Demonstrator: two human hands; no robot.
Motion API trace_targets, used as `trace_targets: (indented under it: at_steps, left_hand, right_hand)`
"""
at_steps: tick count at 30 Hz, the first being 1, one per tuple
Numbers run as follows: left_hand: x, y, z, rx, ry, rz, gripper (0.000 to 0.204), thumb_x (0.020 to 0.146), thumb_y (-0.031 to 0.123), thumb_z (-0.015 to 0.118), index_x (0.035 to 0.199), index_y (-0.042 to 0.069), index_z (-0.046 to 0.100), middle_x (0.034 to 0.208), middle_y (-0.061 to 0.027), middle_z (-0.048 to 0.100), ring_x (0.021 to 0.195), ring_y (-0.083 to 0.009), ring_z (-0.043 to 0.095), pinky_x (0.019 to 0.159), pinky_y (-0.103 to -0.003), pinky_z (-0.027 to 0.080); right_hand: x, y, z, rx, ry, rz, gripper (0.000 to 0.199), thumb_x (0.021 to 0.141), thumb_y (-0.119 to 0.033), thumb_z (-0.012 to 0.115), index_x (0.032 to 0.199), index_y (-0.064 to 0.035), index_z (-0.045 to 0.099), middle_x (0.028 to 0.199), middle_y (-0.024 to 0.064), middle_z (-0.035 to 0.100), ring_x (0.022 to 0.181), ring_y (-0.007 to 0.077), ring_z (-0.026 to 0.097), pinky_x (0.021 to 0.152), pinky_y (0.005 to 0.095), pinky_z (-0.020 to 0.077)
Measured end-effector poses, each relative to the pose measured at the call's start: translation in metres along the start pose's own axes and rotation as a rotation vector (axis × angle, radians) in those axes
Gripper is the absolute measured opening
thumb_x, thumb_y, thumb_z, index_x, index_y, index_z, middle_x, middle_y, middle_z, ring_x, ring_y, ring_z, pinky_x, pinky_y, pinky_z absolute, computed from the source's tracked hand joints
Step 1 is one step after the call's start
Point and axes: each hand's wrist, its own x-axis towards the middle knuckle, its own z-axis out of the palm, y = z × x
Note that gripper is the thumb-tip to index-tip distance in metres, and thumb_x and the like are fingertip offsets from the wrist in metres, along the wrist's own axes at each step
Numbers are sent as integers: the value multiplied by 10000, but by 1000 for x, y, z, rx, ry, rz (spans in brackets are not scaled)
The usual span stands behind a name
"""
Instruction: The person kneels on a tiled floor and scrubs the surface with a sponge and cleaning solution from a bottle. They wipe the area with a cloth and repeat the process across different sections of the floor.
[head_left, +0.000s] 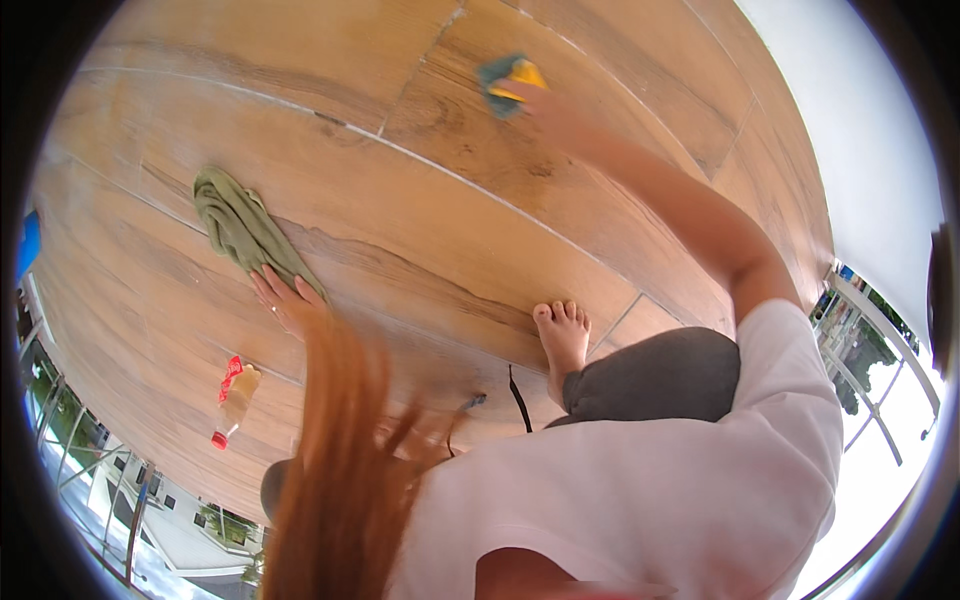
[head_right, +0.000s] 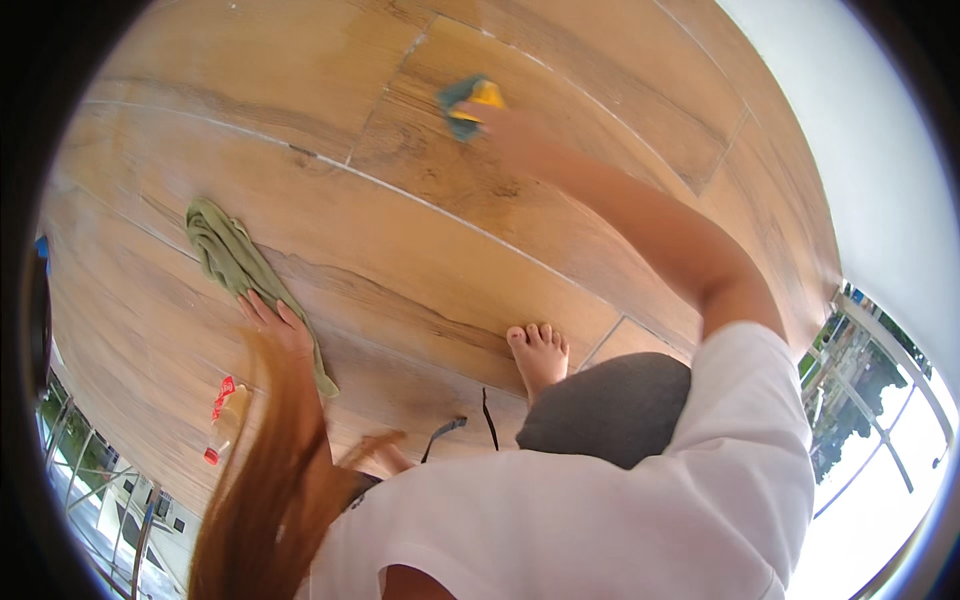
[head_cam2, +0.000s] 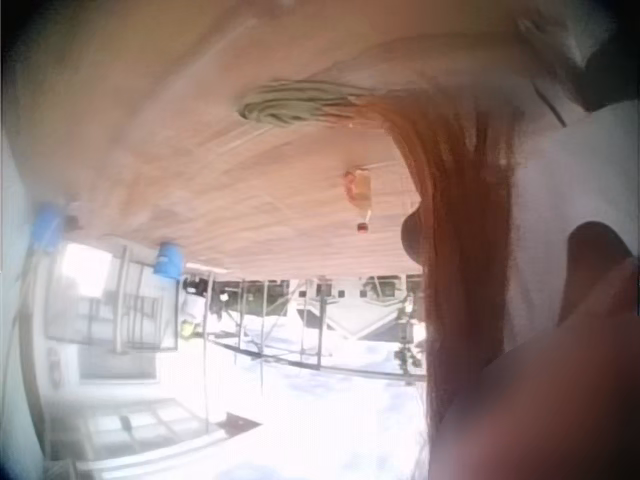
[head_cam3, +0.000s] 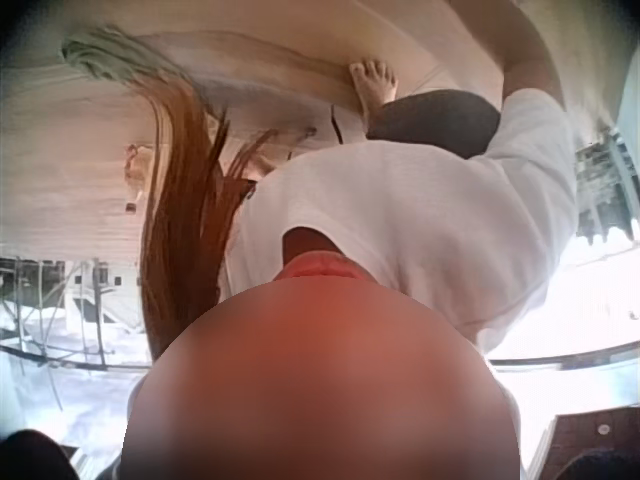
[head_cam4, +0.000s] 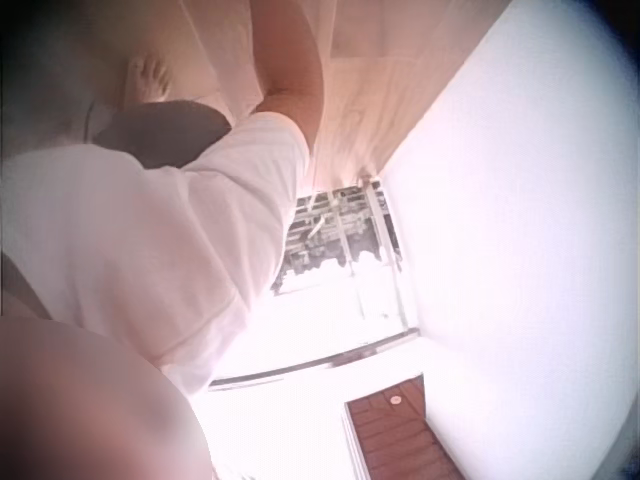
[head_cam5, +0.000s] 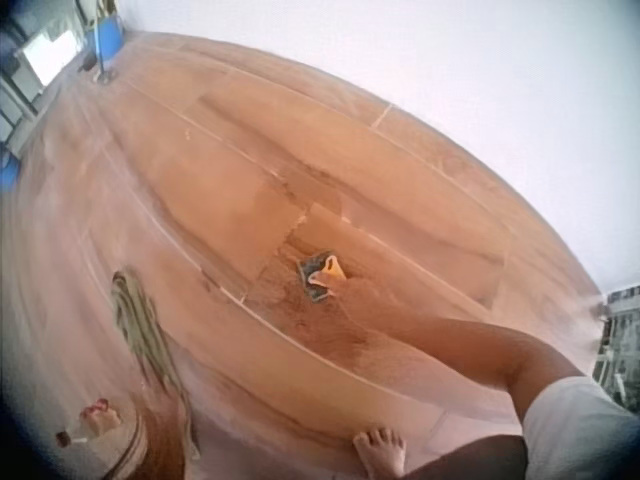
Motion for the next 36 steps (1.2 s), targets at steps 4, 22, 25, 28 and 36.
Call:
trace_targets:
  at_steps: [4,22,25,28,36]
  left_hand:
    - [-5,-2,-7,65,-12,-65,547,884,315,372,1341,30,274,1402,-192,213,1273,-390,225,1027,-511,209]
    - [-2,1,-15,44,-68,-19,536,881,231,399,1343,3,252,1397,-241,178,1271,-406,209,1037,-489,186]
    - [-3,4,-14,76,-60,-28,538,883,237,394,1342,-3,248,1392,-251,180,1268,-410,211,1035,-491,190]
    - [-1,7,-17,30,-37,-24,533,881,232,395,1337,-7,257,1382,-257,201,1257,-416,229,1030,-492,199]
    - [0,4,-13,74,-38,-42,537,864,209,416,1328,-22,273,1366,-264,235,1239,-428,255,1022,-499,206]
  right_hand:
    - [-35,12,-34,-195,-93,188,368,924,-151,366,1275,-243,426,906,158,612,756,296,591,655,377,450]
    - [77,-34,-47,-312,82,29,347,924,-163,378,1250,-257,448,840,87,624,685,217,604,537,350,456]
    - [104,-42,-53,-382,56,60,333,930,-220,382,1254,-266,445,855,103,618,688,234,595,554,373,437]
    - [86,-27,-50,-524,70,-11,330,929,-237,367,1247,-270,451,845,94,620,678,228,594,549,362,441]
    - [104,-21,-44,-471,75,71,339,921,-189,371,1244,-254,455,868,108,619,712,231,600,577,371,448]
